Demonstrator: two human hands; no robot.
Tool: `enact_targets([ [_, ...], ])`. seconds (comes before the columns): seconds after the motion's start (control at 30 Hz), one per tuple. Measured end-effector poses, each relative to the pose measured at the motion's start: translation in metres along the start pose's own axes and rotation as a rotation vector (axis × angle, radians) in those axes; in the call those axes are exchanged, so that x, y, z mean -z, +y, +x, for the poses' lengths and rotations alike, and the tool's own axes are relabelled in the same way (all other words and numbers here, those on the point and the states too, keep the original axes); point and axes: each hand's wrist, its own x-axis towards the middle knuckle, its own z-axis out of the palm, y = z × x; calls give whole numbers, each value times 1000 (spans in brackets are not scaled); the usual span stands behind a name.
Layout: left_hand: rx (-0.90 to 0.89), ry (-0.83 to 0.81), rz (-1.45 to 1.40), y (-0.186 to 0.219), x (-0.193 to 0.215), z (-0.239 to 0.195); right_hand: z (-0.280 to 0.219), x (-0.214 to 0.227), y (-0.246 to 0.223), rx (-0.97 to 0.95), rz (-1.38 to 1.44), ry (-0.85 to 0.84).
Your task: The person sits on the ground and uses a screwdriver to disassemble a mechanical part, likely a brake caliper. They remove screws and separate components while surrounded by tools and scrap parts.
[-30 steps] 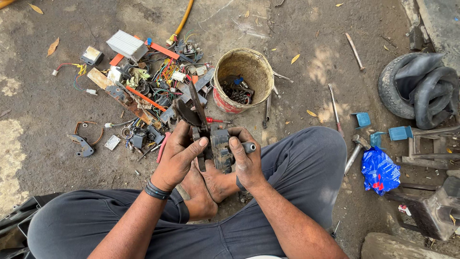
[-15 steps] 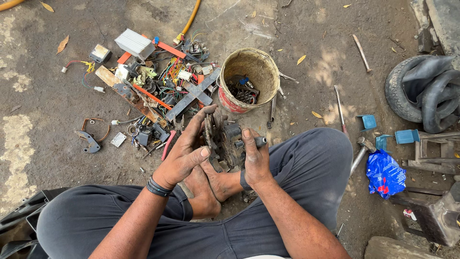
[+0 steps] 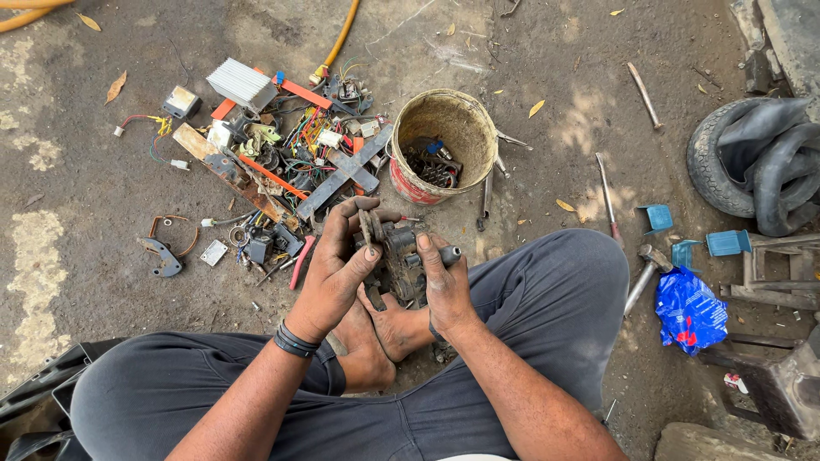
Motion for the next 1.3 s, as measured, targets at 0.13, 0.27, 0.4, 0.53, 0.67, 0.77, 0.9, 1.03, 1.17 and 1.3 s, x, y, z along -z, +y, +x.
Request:
enact_targets([
  [0.13,27,32,68,-1,1,1,0,-4,-4,-7,-31,-25],
  [0.27,45,50,158,2,4,3,5,-2,2,-108,23,-39],
  [0.4,-11,44,342,1,5,2,4,5,15,-175,47,-10],
  [0.53,-41,19,395,7,10,5,4,2,14,-108,35,-39],
  [0.67,66,12,409,17,16,9,5,2,4,-206,78,-72],
  [0.77,1,-11,557,21,14,6,4,4,2,-278,64,-104],
  [0.9,117,143,753,20,2,6,0,6,8,-134,-68,-194],
  [1.03,71,246,717,19,0,7,-6,2,11,-95,-63,-344],
  [1.17,135,242,825,17,2,7,-9,-5,5,-59,-240,-350],
  [1.3,54,202,735,16,7,6,-9,-9,-3,-67,-263,-312],
])
